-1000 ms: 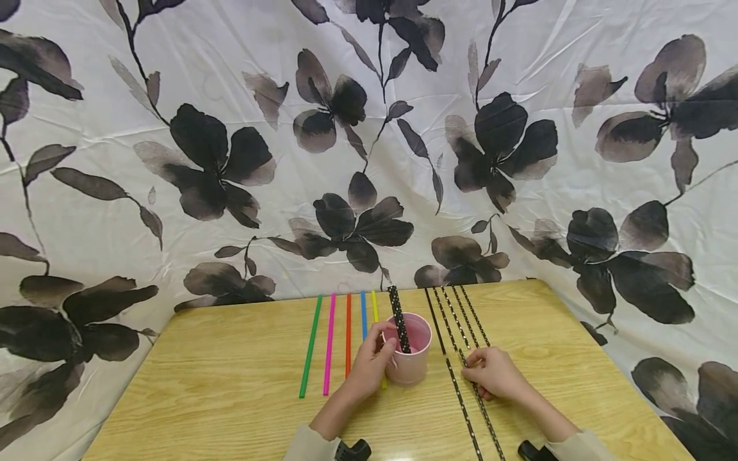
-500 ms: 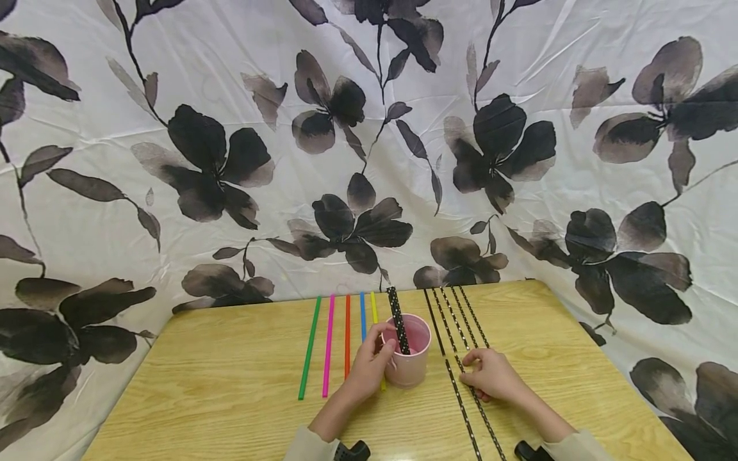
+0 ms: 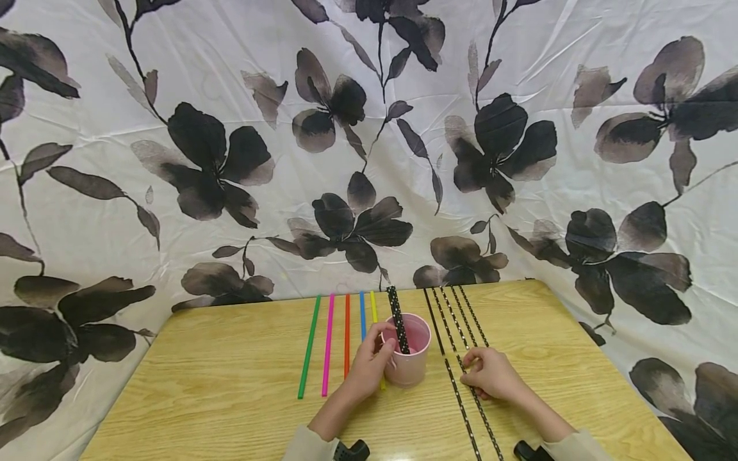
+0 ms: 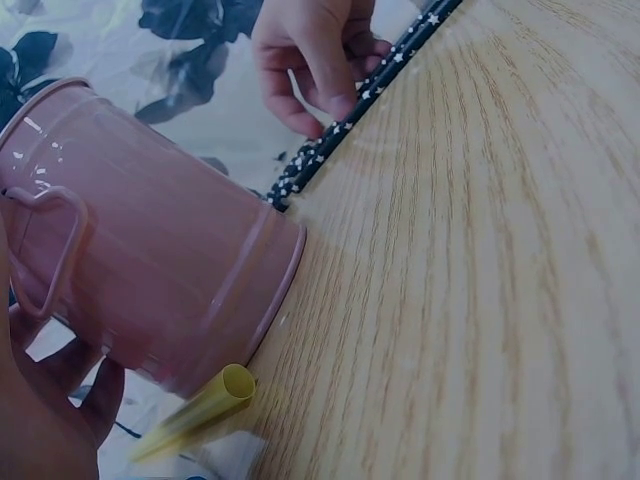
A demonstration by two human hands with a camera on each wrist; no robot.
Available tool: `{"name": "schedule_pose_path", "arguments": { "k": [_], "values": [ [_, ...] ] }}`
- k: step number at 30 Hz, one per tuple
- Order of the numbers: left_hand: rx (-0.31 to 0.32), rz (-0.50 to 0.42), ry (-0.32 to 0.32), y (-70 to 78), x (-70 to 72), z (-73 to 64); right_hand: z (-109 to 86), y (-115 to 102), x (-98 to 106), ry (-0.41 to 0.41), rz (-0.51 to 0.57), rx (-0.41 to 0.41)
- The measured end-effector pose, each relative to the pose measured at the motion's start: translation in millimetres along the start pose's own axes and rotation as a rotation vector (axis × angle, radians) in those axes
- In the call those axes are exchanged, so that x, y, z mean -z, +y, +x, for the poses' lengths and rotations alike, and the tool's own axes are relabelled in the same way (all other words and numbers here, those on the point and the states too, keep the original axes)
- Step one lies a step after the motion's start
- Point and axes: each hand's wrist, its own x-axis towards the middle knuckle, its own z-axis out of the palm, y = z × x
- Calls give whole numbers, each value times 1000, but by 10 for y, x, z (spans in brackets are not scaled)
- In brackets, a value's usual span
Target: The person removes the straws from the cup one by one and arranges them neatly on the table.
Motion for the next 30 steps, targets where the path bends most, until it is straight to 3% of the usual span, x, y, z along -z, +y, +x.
{"name": "schedule_pose_path", "arguments": {
  "k": [7, 30],
  "values": [
    [8, 8, -4, 81, 1, -5, -6, 11, 0, 3, -14, 9],
    [11, -18, 14, 50, -12, 0, 8, 5, -15, 6, 10, 11]
  ]
}}
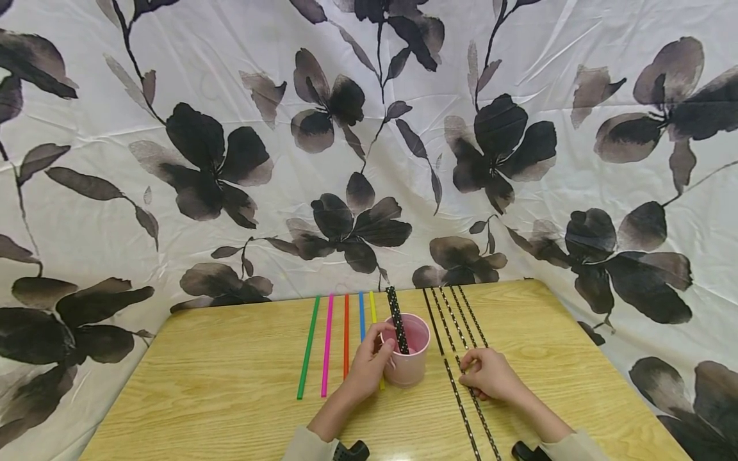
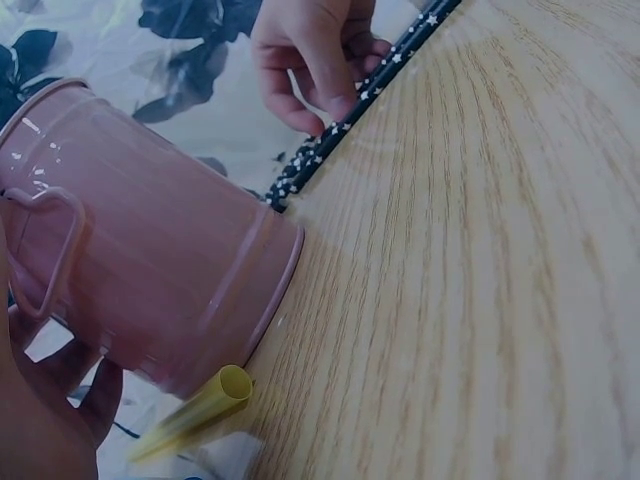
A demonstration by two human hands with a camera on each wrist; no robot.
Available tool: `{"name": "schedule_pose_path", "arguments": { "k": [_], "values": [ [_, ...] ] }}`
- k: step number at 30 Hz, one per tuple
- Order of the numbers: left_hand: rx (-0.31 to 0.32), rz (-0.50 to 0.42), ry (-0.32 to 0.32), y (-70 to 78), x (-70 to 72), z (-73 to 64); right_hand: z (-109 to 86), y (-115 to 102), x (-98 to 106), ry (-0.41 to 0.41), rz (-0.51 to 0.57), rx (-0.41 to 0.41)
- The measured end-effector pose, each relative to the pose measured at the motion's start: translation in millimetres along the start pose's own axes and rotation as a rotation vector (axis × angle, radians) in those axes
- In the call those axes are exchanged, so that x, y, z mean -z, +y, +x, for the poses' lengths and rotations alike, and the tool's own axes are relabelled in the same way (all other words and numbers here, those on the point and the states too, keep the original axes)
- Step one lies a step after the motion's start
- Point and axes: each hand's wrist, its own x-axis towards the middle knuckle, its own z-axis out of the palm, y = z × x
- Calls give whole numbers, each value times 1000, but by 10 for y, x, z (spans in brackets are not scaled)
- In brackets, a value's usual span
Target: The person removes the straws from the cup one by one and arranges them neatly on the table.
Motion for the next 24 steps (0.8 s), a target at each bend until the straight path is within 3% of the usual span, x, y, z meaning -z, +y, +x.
{"name": "schedule_pose_path", "arguments": {
  "k": [16, 24],
  "values": [
    [-17, 9, 4, -28, -5, -7, -8, 6, -13, 22, 16, -10],
    [-1, 10, -1, -6, -2, -4, -42, -146, 97, -4, 49, -9]
  ]
}}
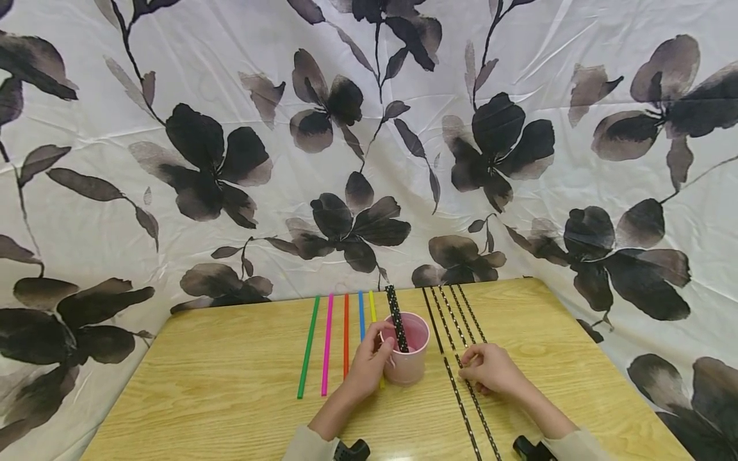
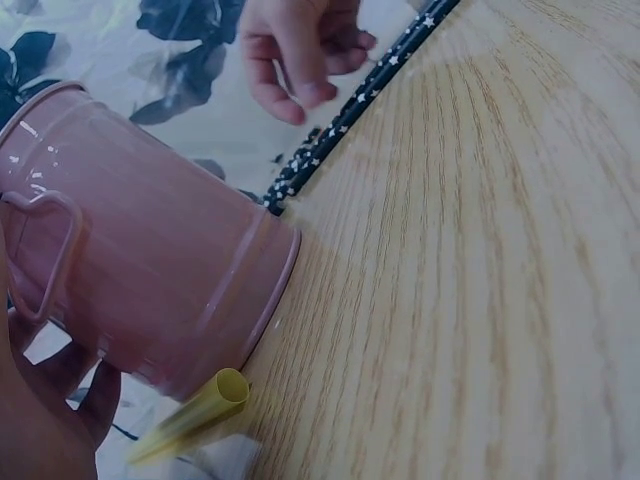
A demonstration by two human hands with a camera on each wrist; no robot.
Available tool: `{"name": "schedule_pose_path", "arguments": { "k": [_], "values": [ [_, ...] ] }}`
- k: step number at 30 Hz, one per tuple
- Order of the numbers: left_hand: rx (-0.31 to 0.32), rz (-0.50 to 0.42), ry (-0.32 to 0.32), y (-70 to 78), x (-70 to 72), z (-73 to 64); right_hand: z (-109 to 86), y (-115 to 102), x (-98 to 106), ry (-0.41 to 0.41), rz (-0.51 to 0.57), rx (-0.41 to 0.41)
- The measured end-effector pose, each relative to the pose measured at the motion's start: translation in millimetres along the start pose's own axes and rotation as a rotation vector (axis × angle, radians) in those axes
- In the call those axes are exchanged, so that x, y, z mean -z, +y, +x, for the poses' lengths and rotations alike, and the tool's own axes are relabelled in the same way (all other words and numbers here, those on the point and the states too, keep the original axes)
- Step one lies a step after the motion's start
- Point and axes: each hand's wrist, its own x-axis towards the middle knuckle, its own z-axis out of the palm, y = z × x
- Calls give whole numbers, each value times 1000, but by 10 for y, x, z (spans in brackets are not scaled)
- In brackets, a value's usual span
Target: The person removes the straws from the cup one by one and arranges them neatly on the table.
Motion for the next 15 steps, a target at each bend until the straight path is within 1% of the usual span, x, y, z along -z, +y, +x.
{"name": "schedule_pose_path", "arguments": {
  "k": [3, 7, 10, 15],
  "values": [
    [-4, -9, -1, 0, 2, -1, 21, -129, 63, 9, -17, 28],
    [-4, -19, 1, -7, 2, -8, 99, -364, 132, 35, -15, 46],
    [-7, -18, 5, -7, -1, -20, 194, -557, 171, 57, -8, 49],
    [-27, -7, 15, 18, -7, -31, 369, -897, 193, 65, 3, 63]
  ]
}}
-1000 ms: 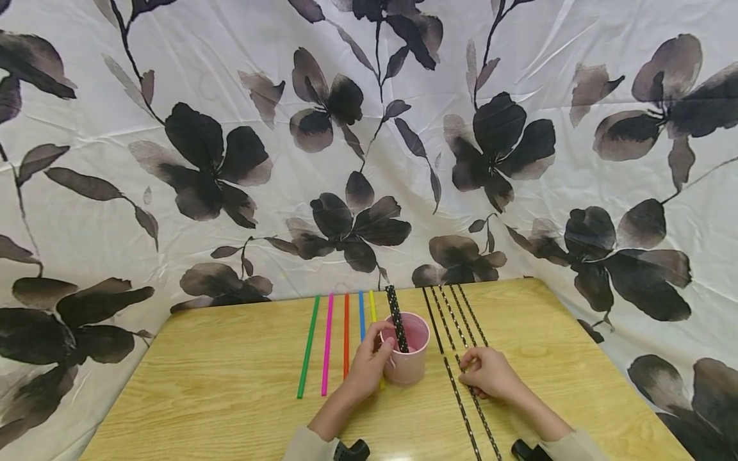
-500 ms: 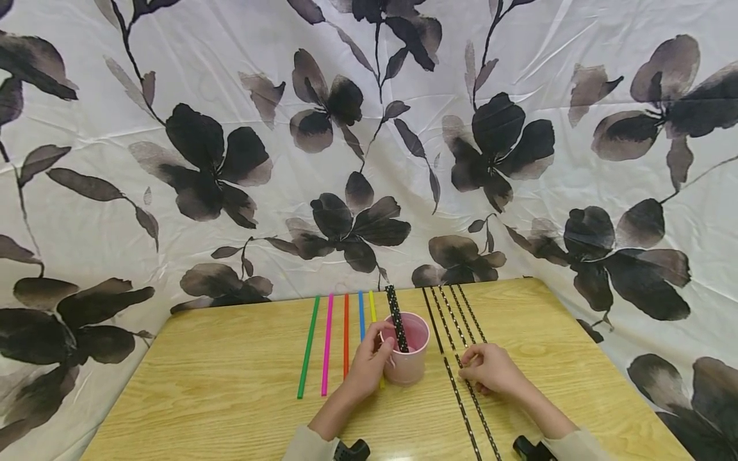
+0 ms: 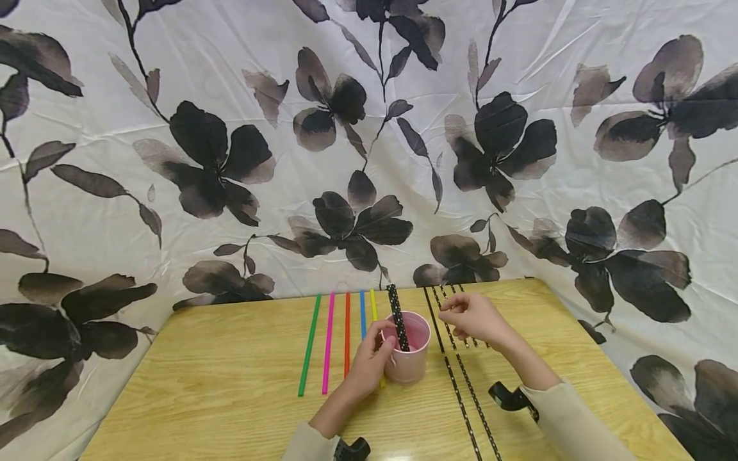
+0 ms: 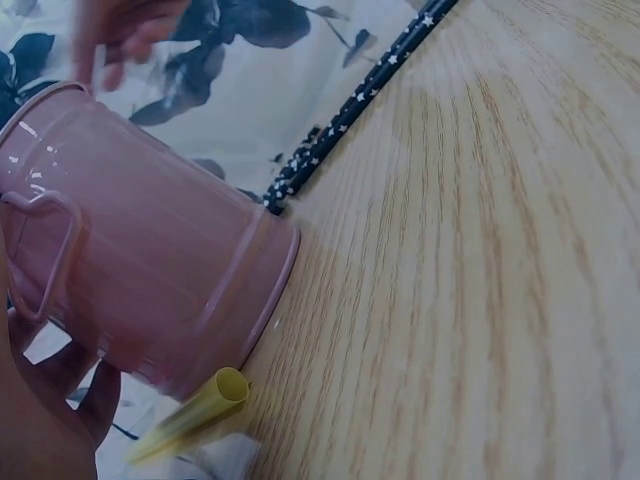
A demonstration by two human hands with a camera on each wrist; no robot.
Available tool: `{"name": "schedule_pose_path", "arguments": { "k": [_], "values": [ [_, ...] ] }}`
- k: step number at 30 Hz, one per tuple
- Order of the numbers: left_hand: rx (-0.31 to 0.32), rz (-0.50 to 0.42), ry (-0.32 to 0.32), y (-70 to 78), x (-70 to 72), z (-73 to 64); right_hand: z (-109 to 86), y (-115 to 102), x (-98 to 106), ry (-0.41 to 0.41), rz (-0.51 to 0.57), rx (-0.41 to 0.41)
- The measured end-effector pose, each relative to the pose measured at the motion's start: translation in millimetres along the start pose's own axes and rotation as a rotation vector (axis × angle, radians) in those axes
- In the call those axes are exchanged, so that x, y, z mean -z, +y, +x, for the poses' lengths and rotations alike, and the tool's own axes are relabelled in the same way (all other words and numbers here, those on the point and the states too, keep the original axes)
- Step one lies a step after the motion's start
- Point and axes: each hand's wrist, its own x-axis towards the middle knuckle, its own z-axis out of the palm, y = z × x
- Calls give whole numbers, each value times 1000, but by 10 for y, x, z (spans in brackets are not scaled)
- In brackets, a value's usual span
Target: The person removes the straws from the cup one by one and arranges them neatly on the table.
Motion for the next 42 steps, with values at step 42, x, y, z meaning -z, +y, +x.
{"name": "schedule_pose_path", "arguments": {
  "k": [42],
  "values": [
    [12, 3, -29, -48, 41, 35, 667, -432, -579, -61, 132, -39]
  ]
}}
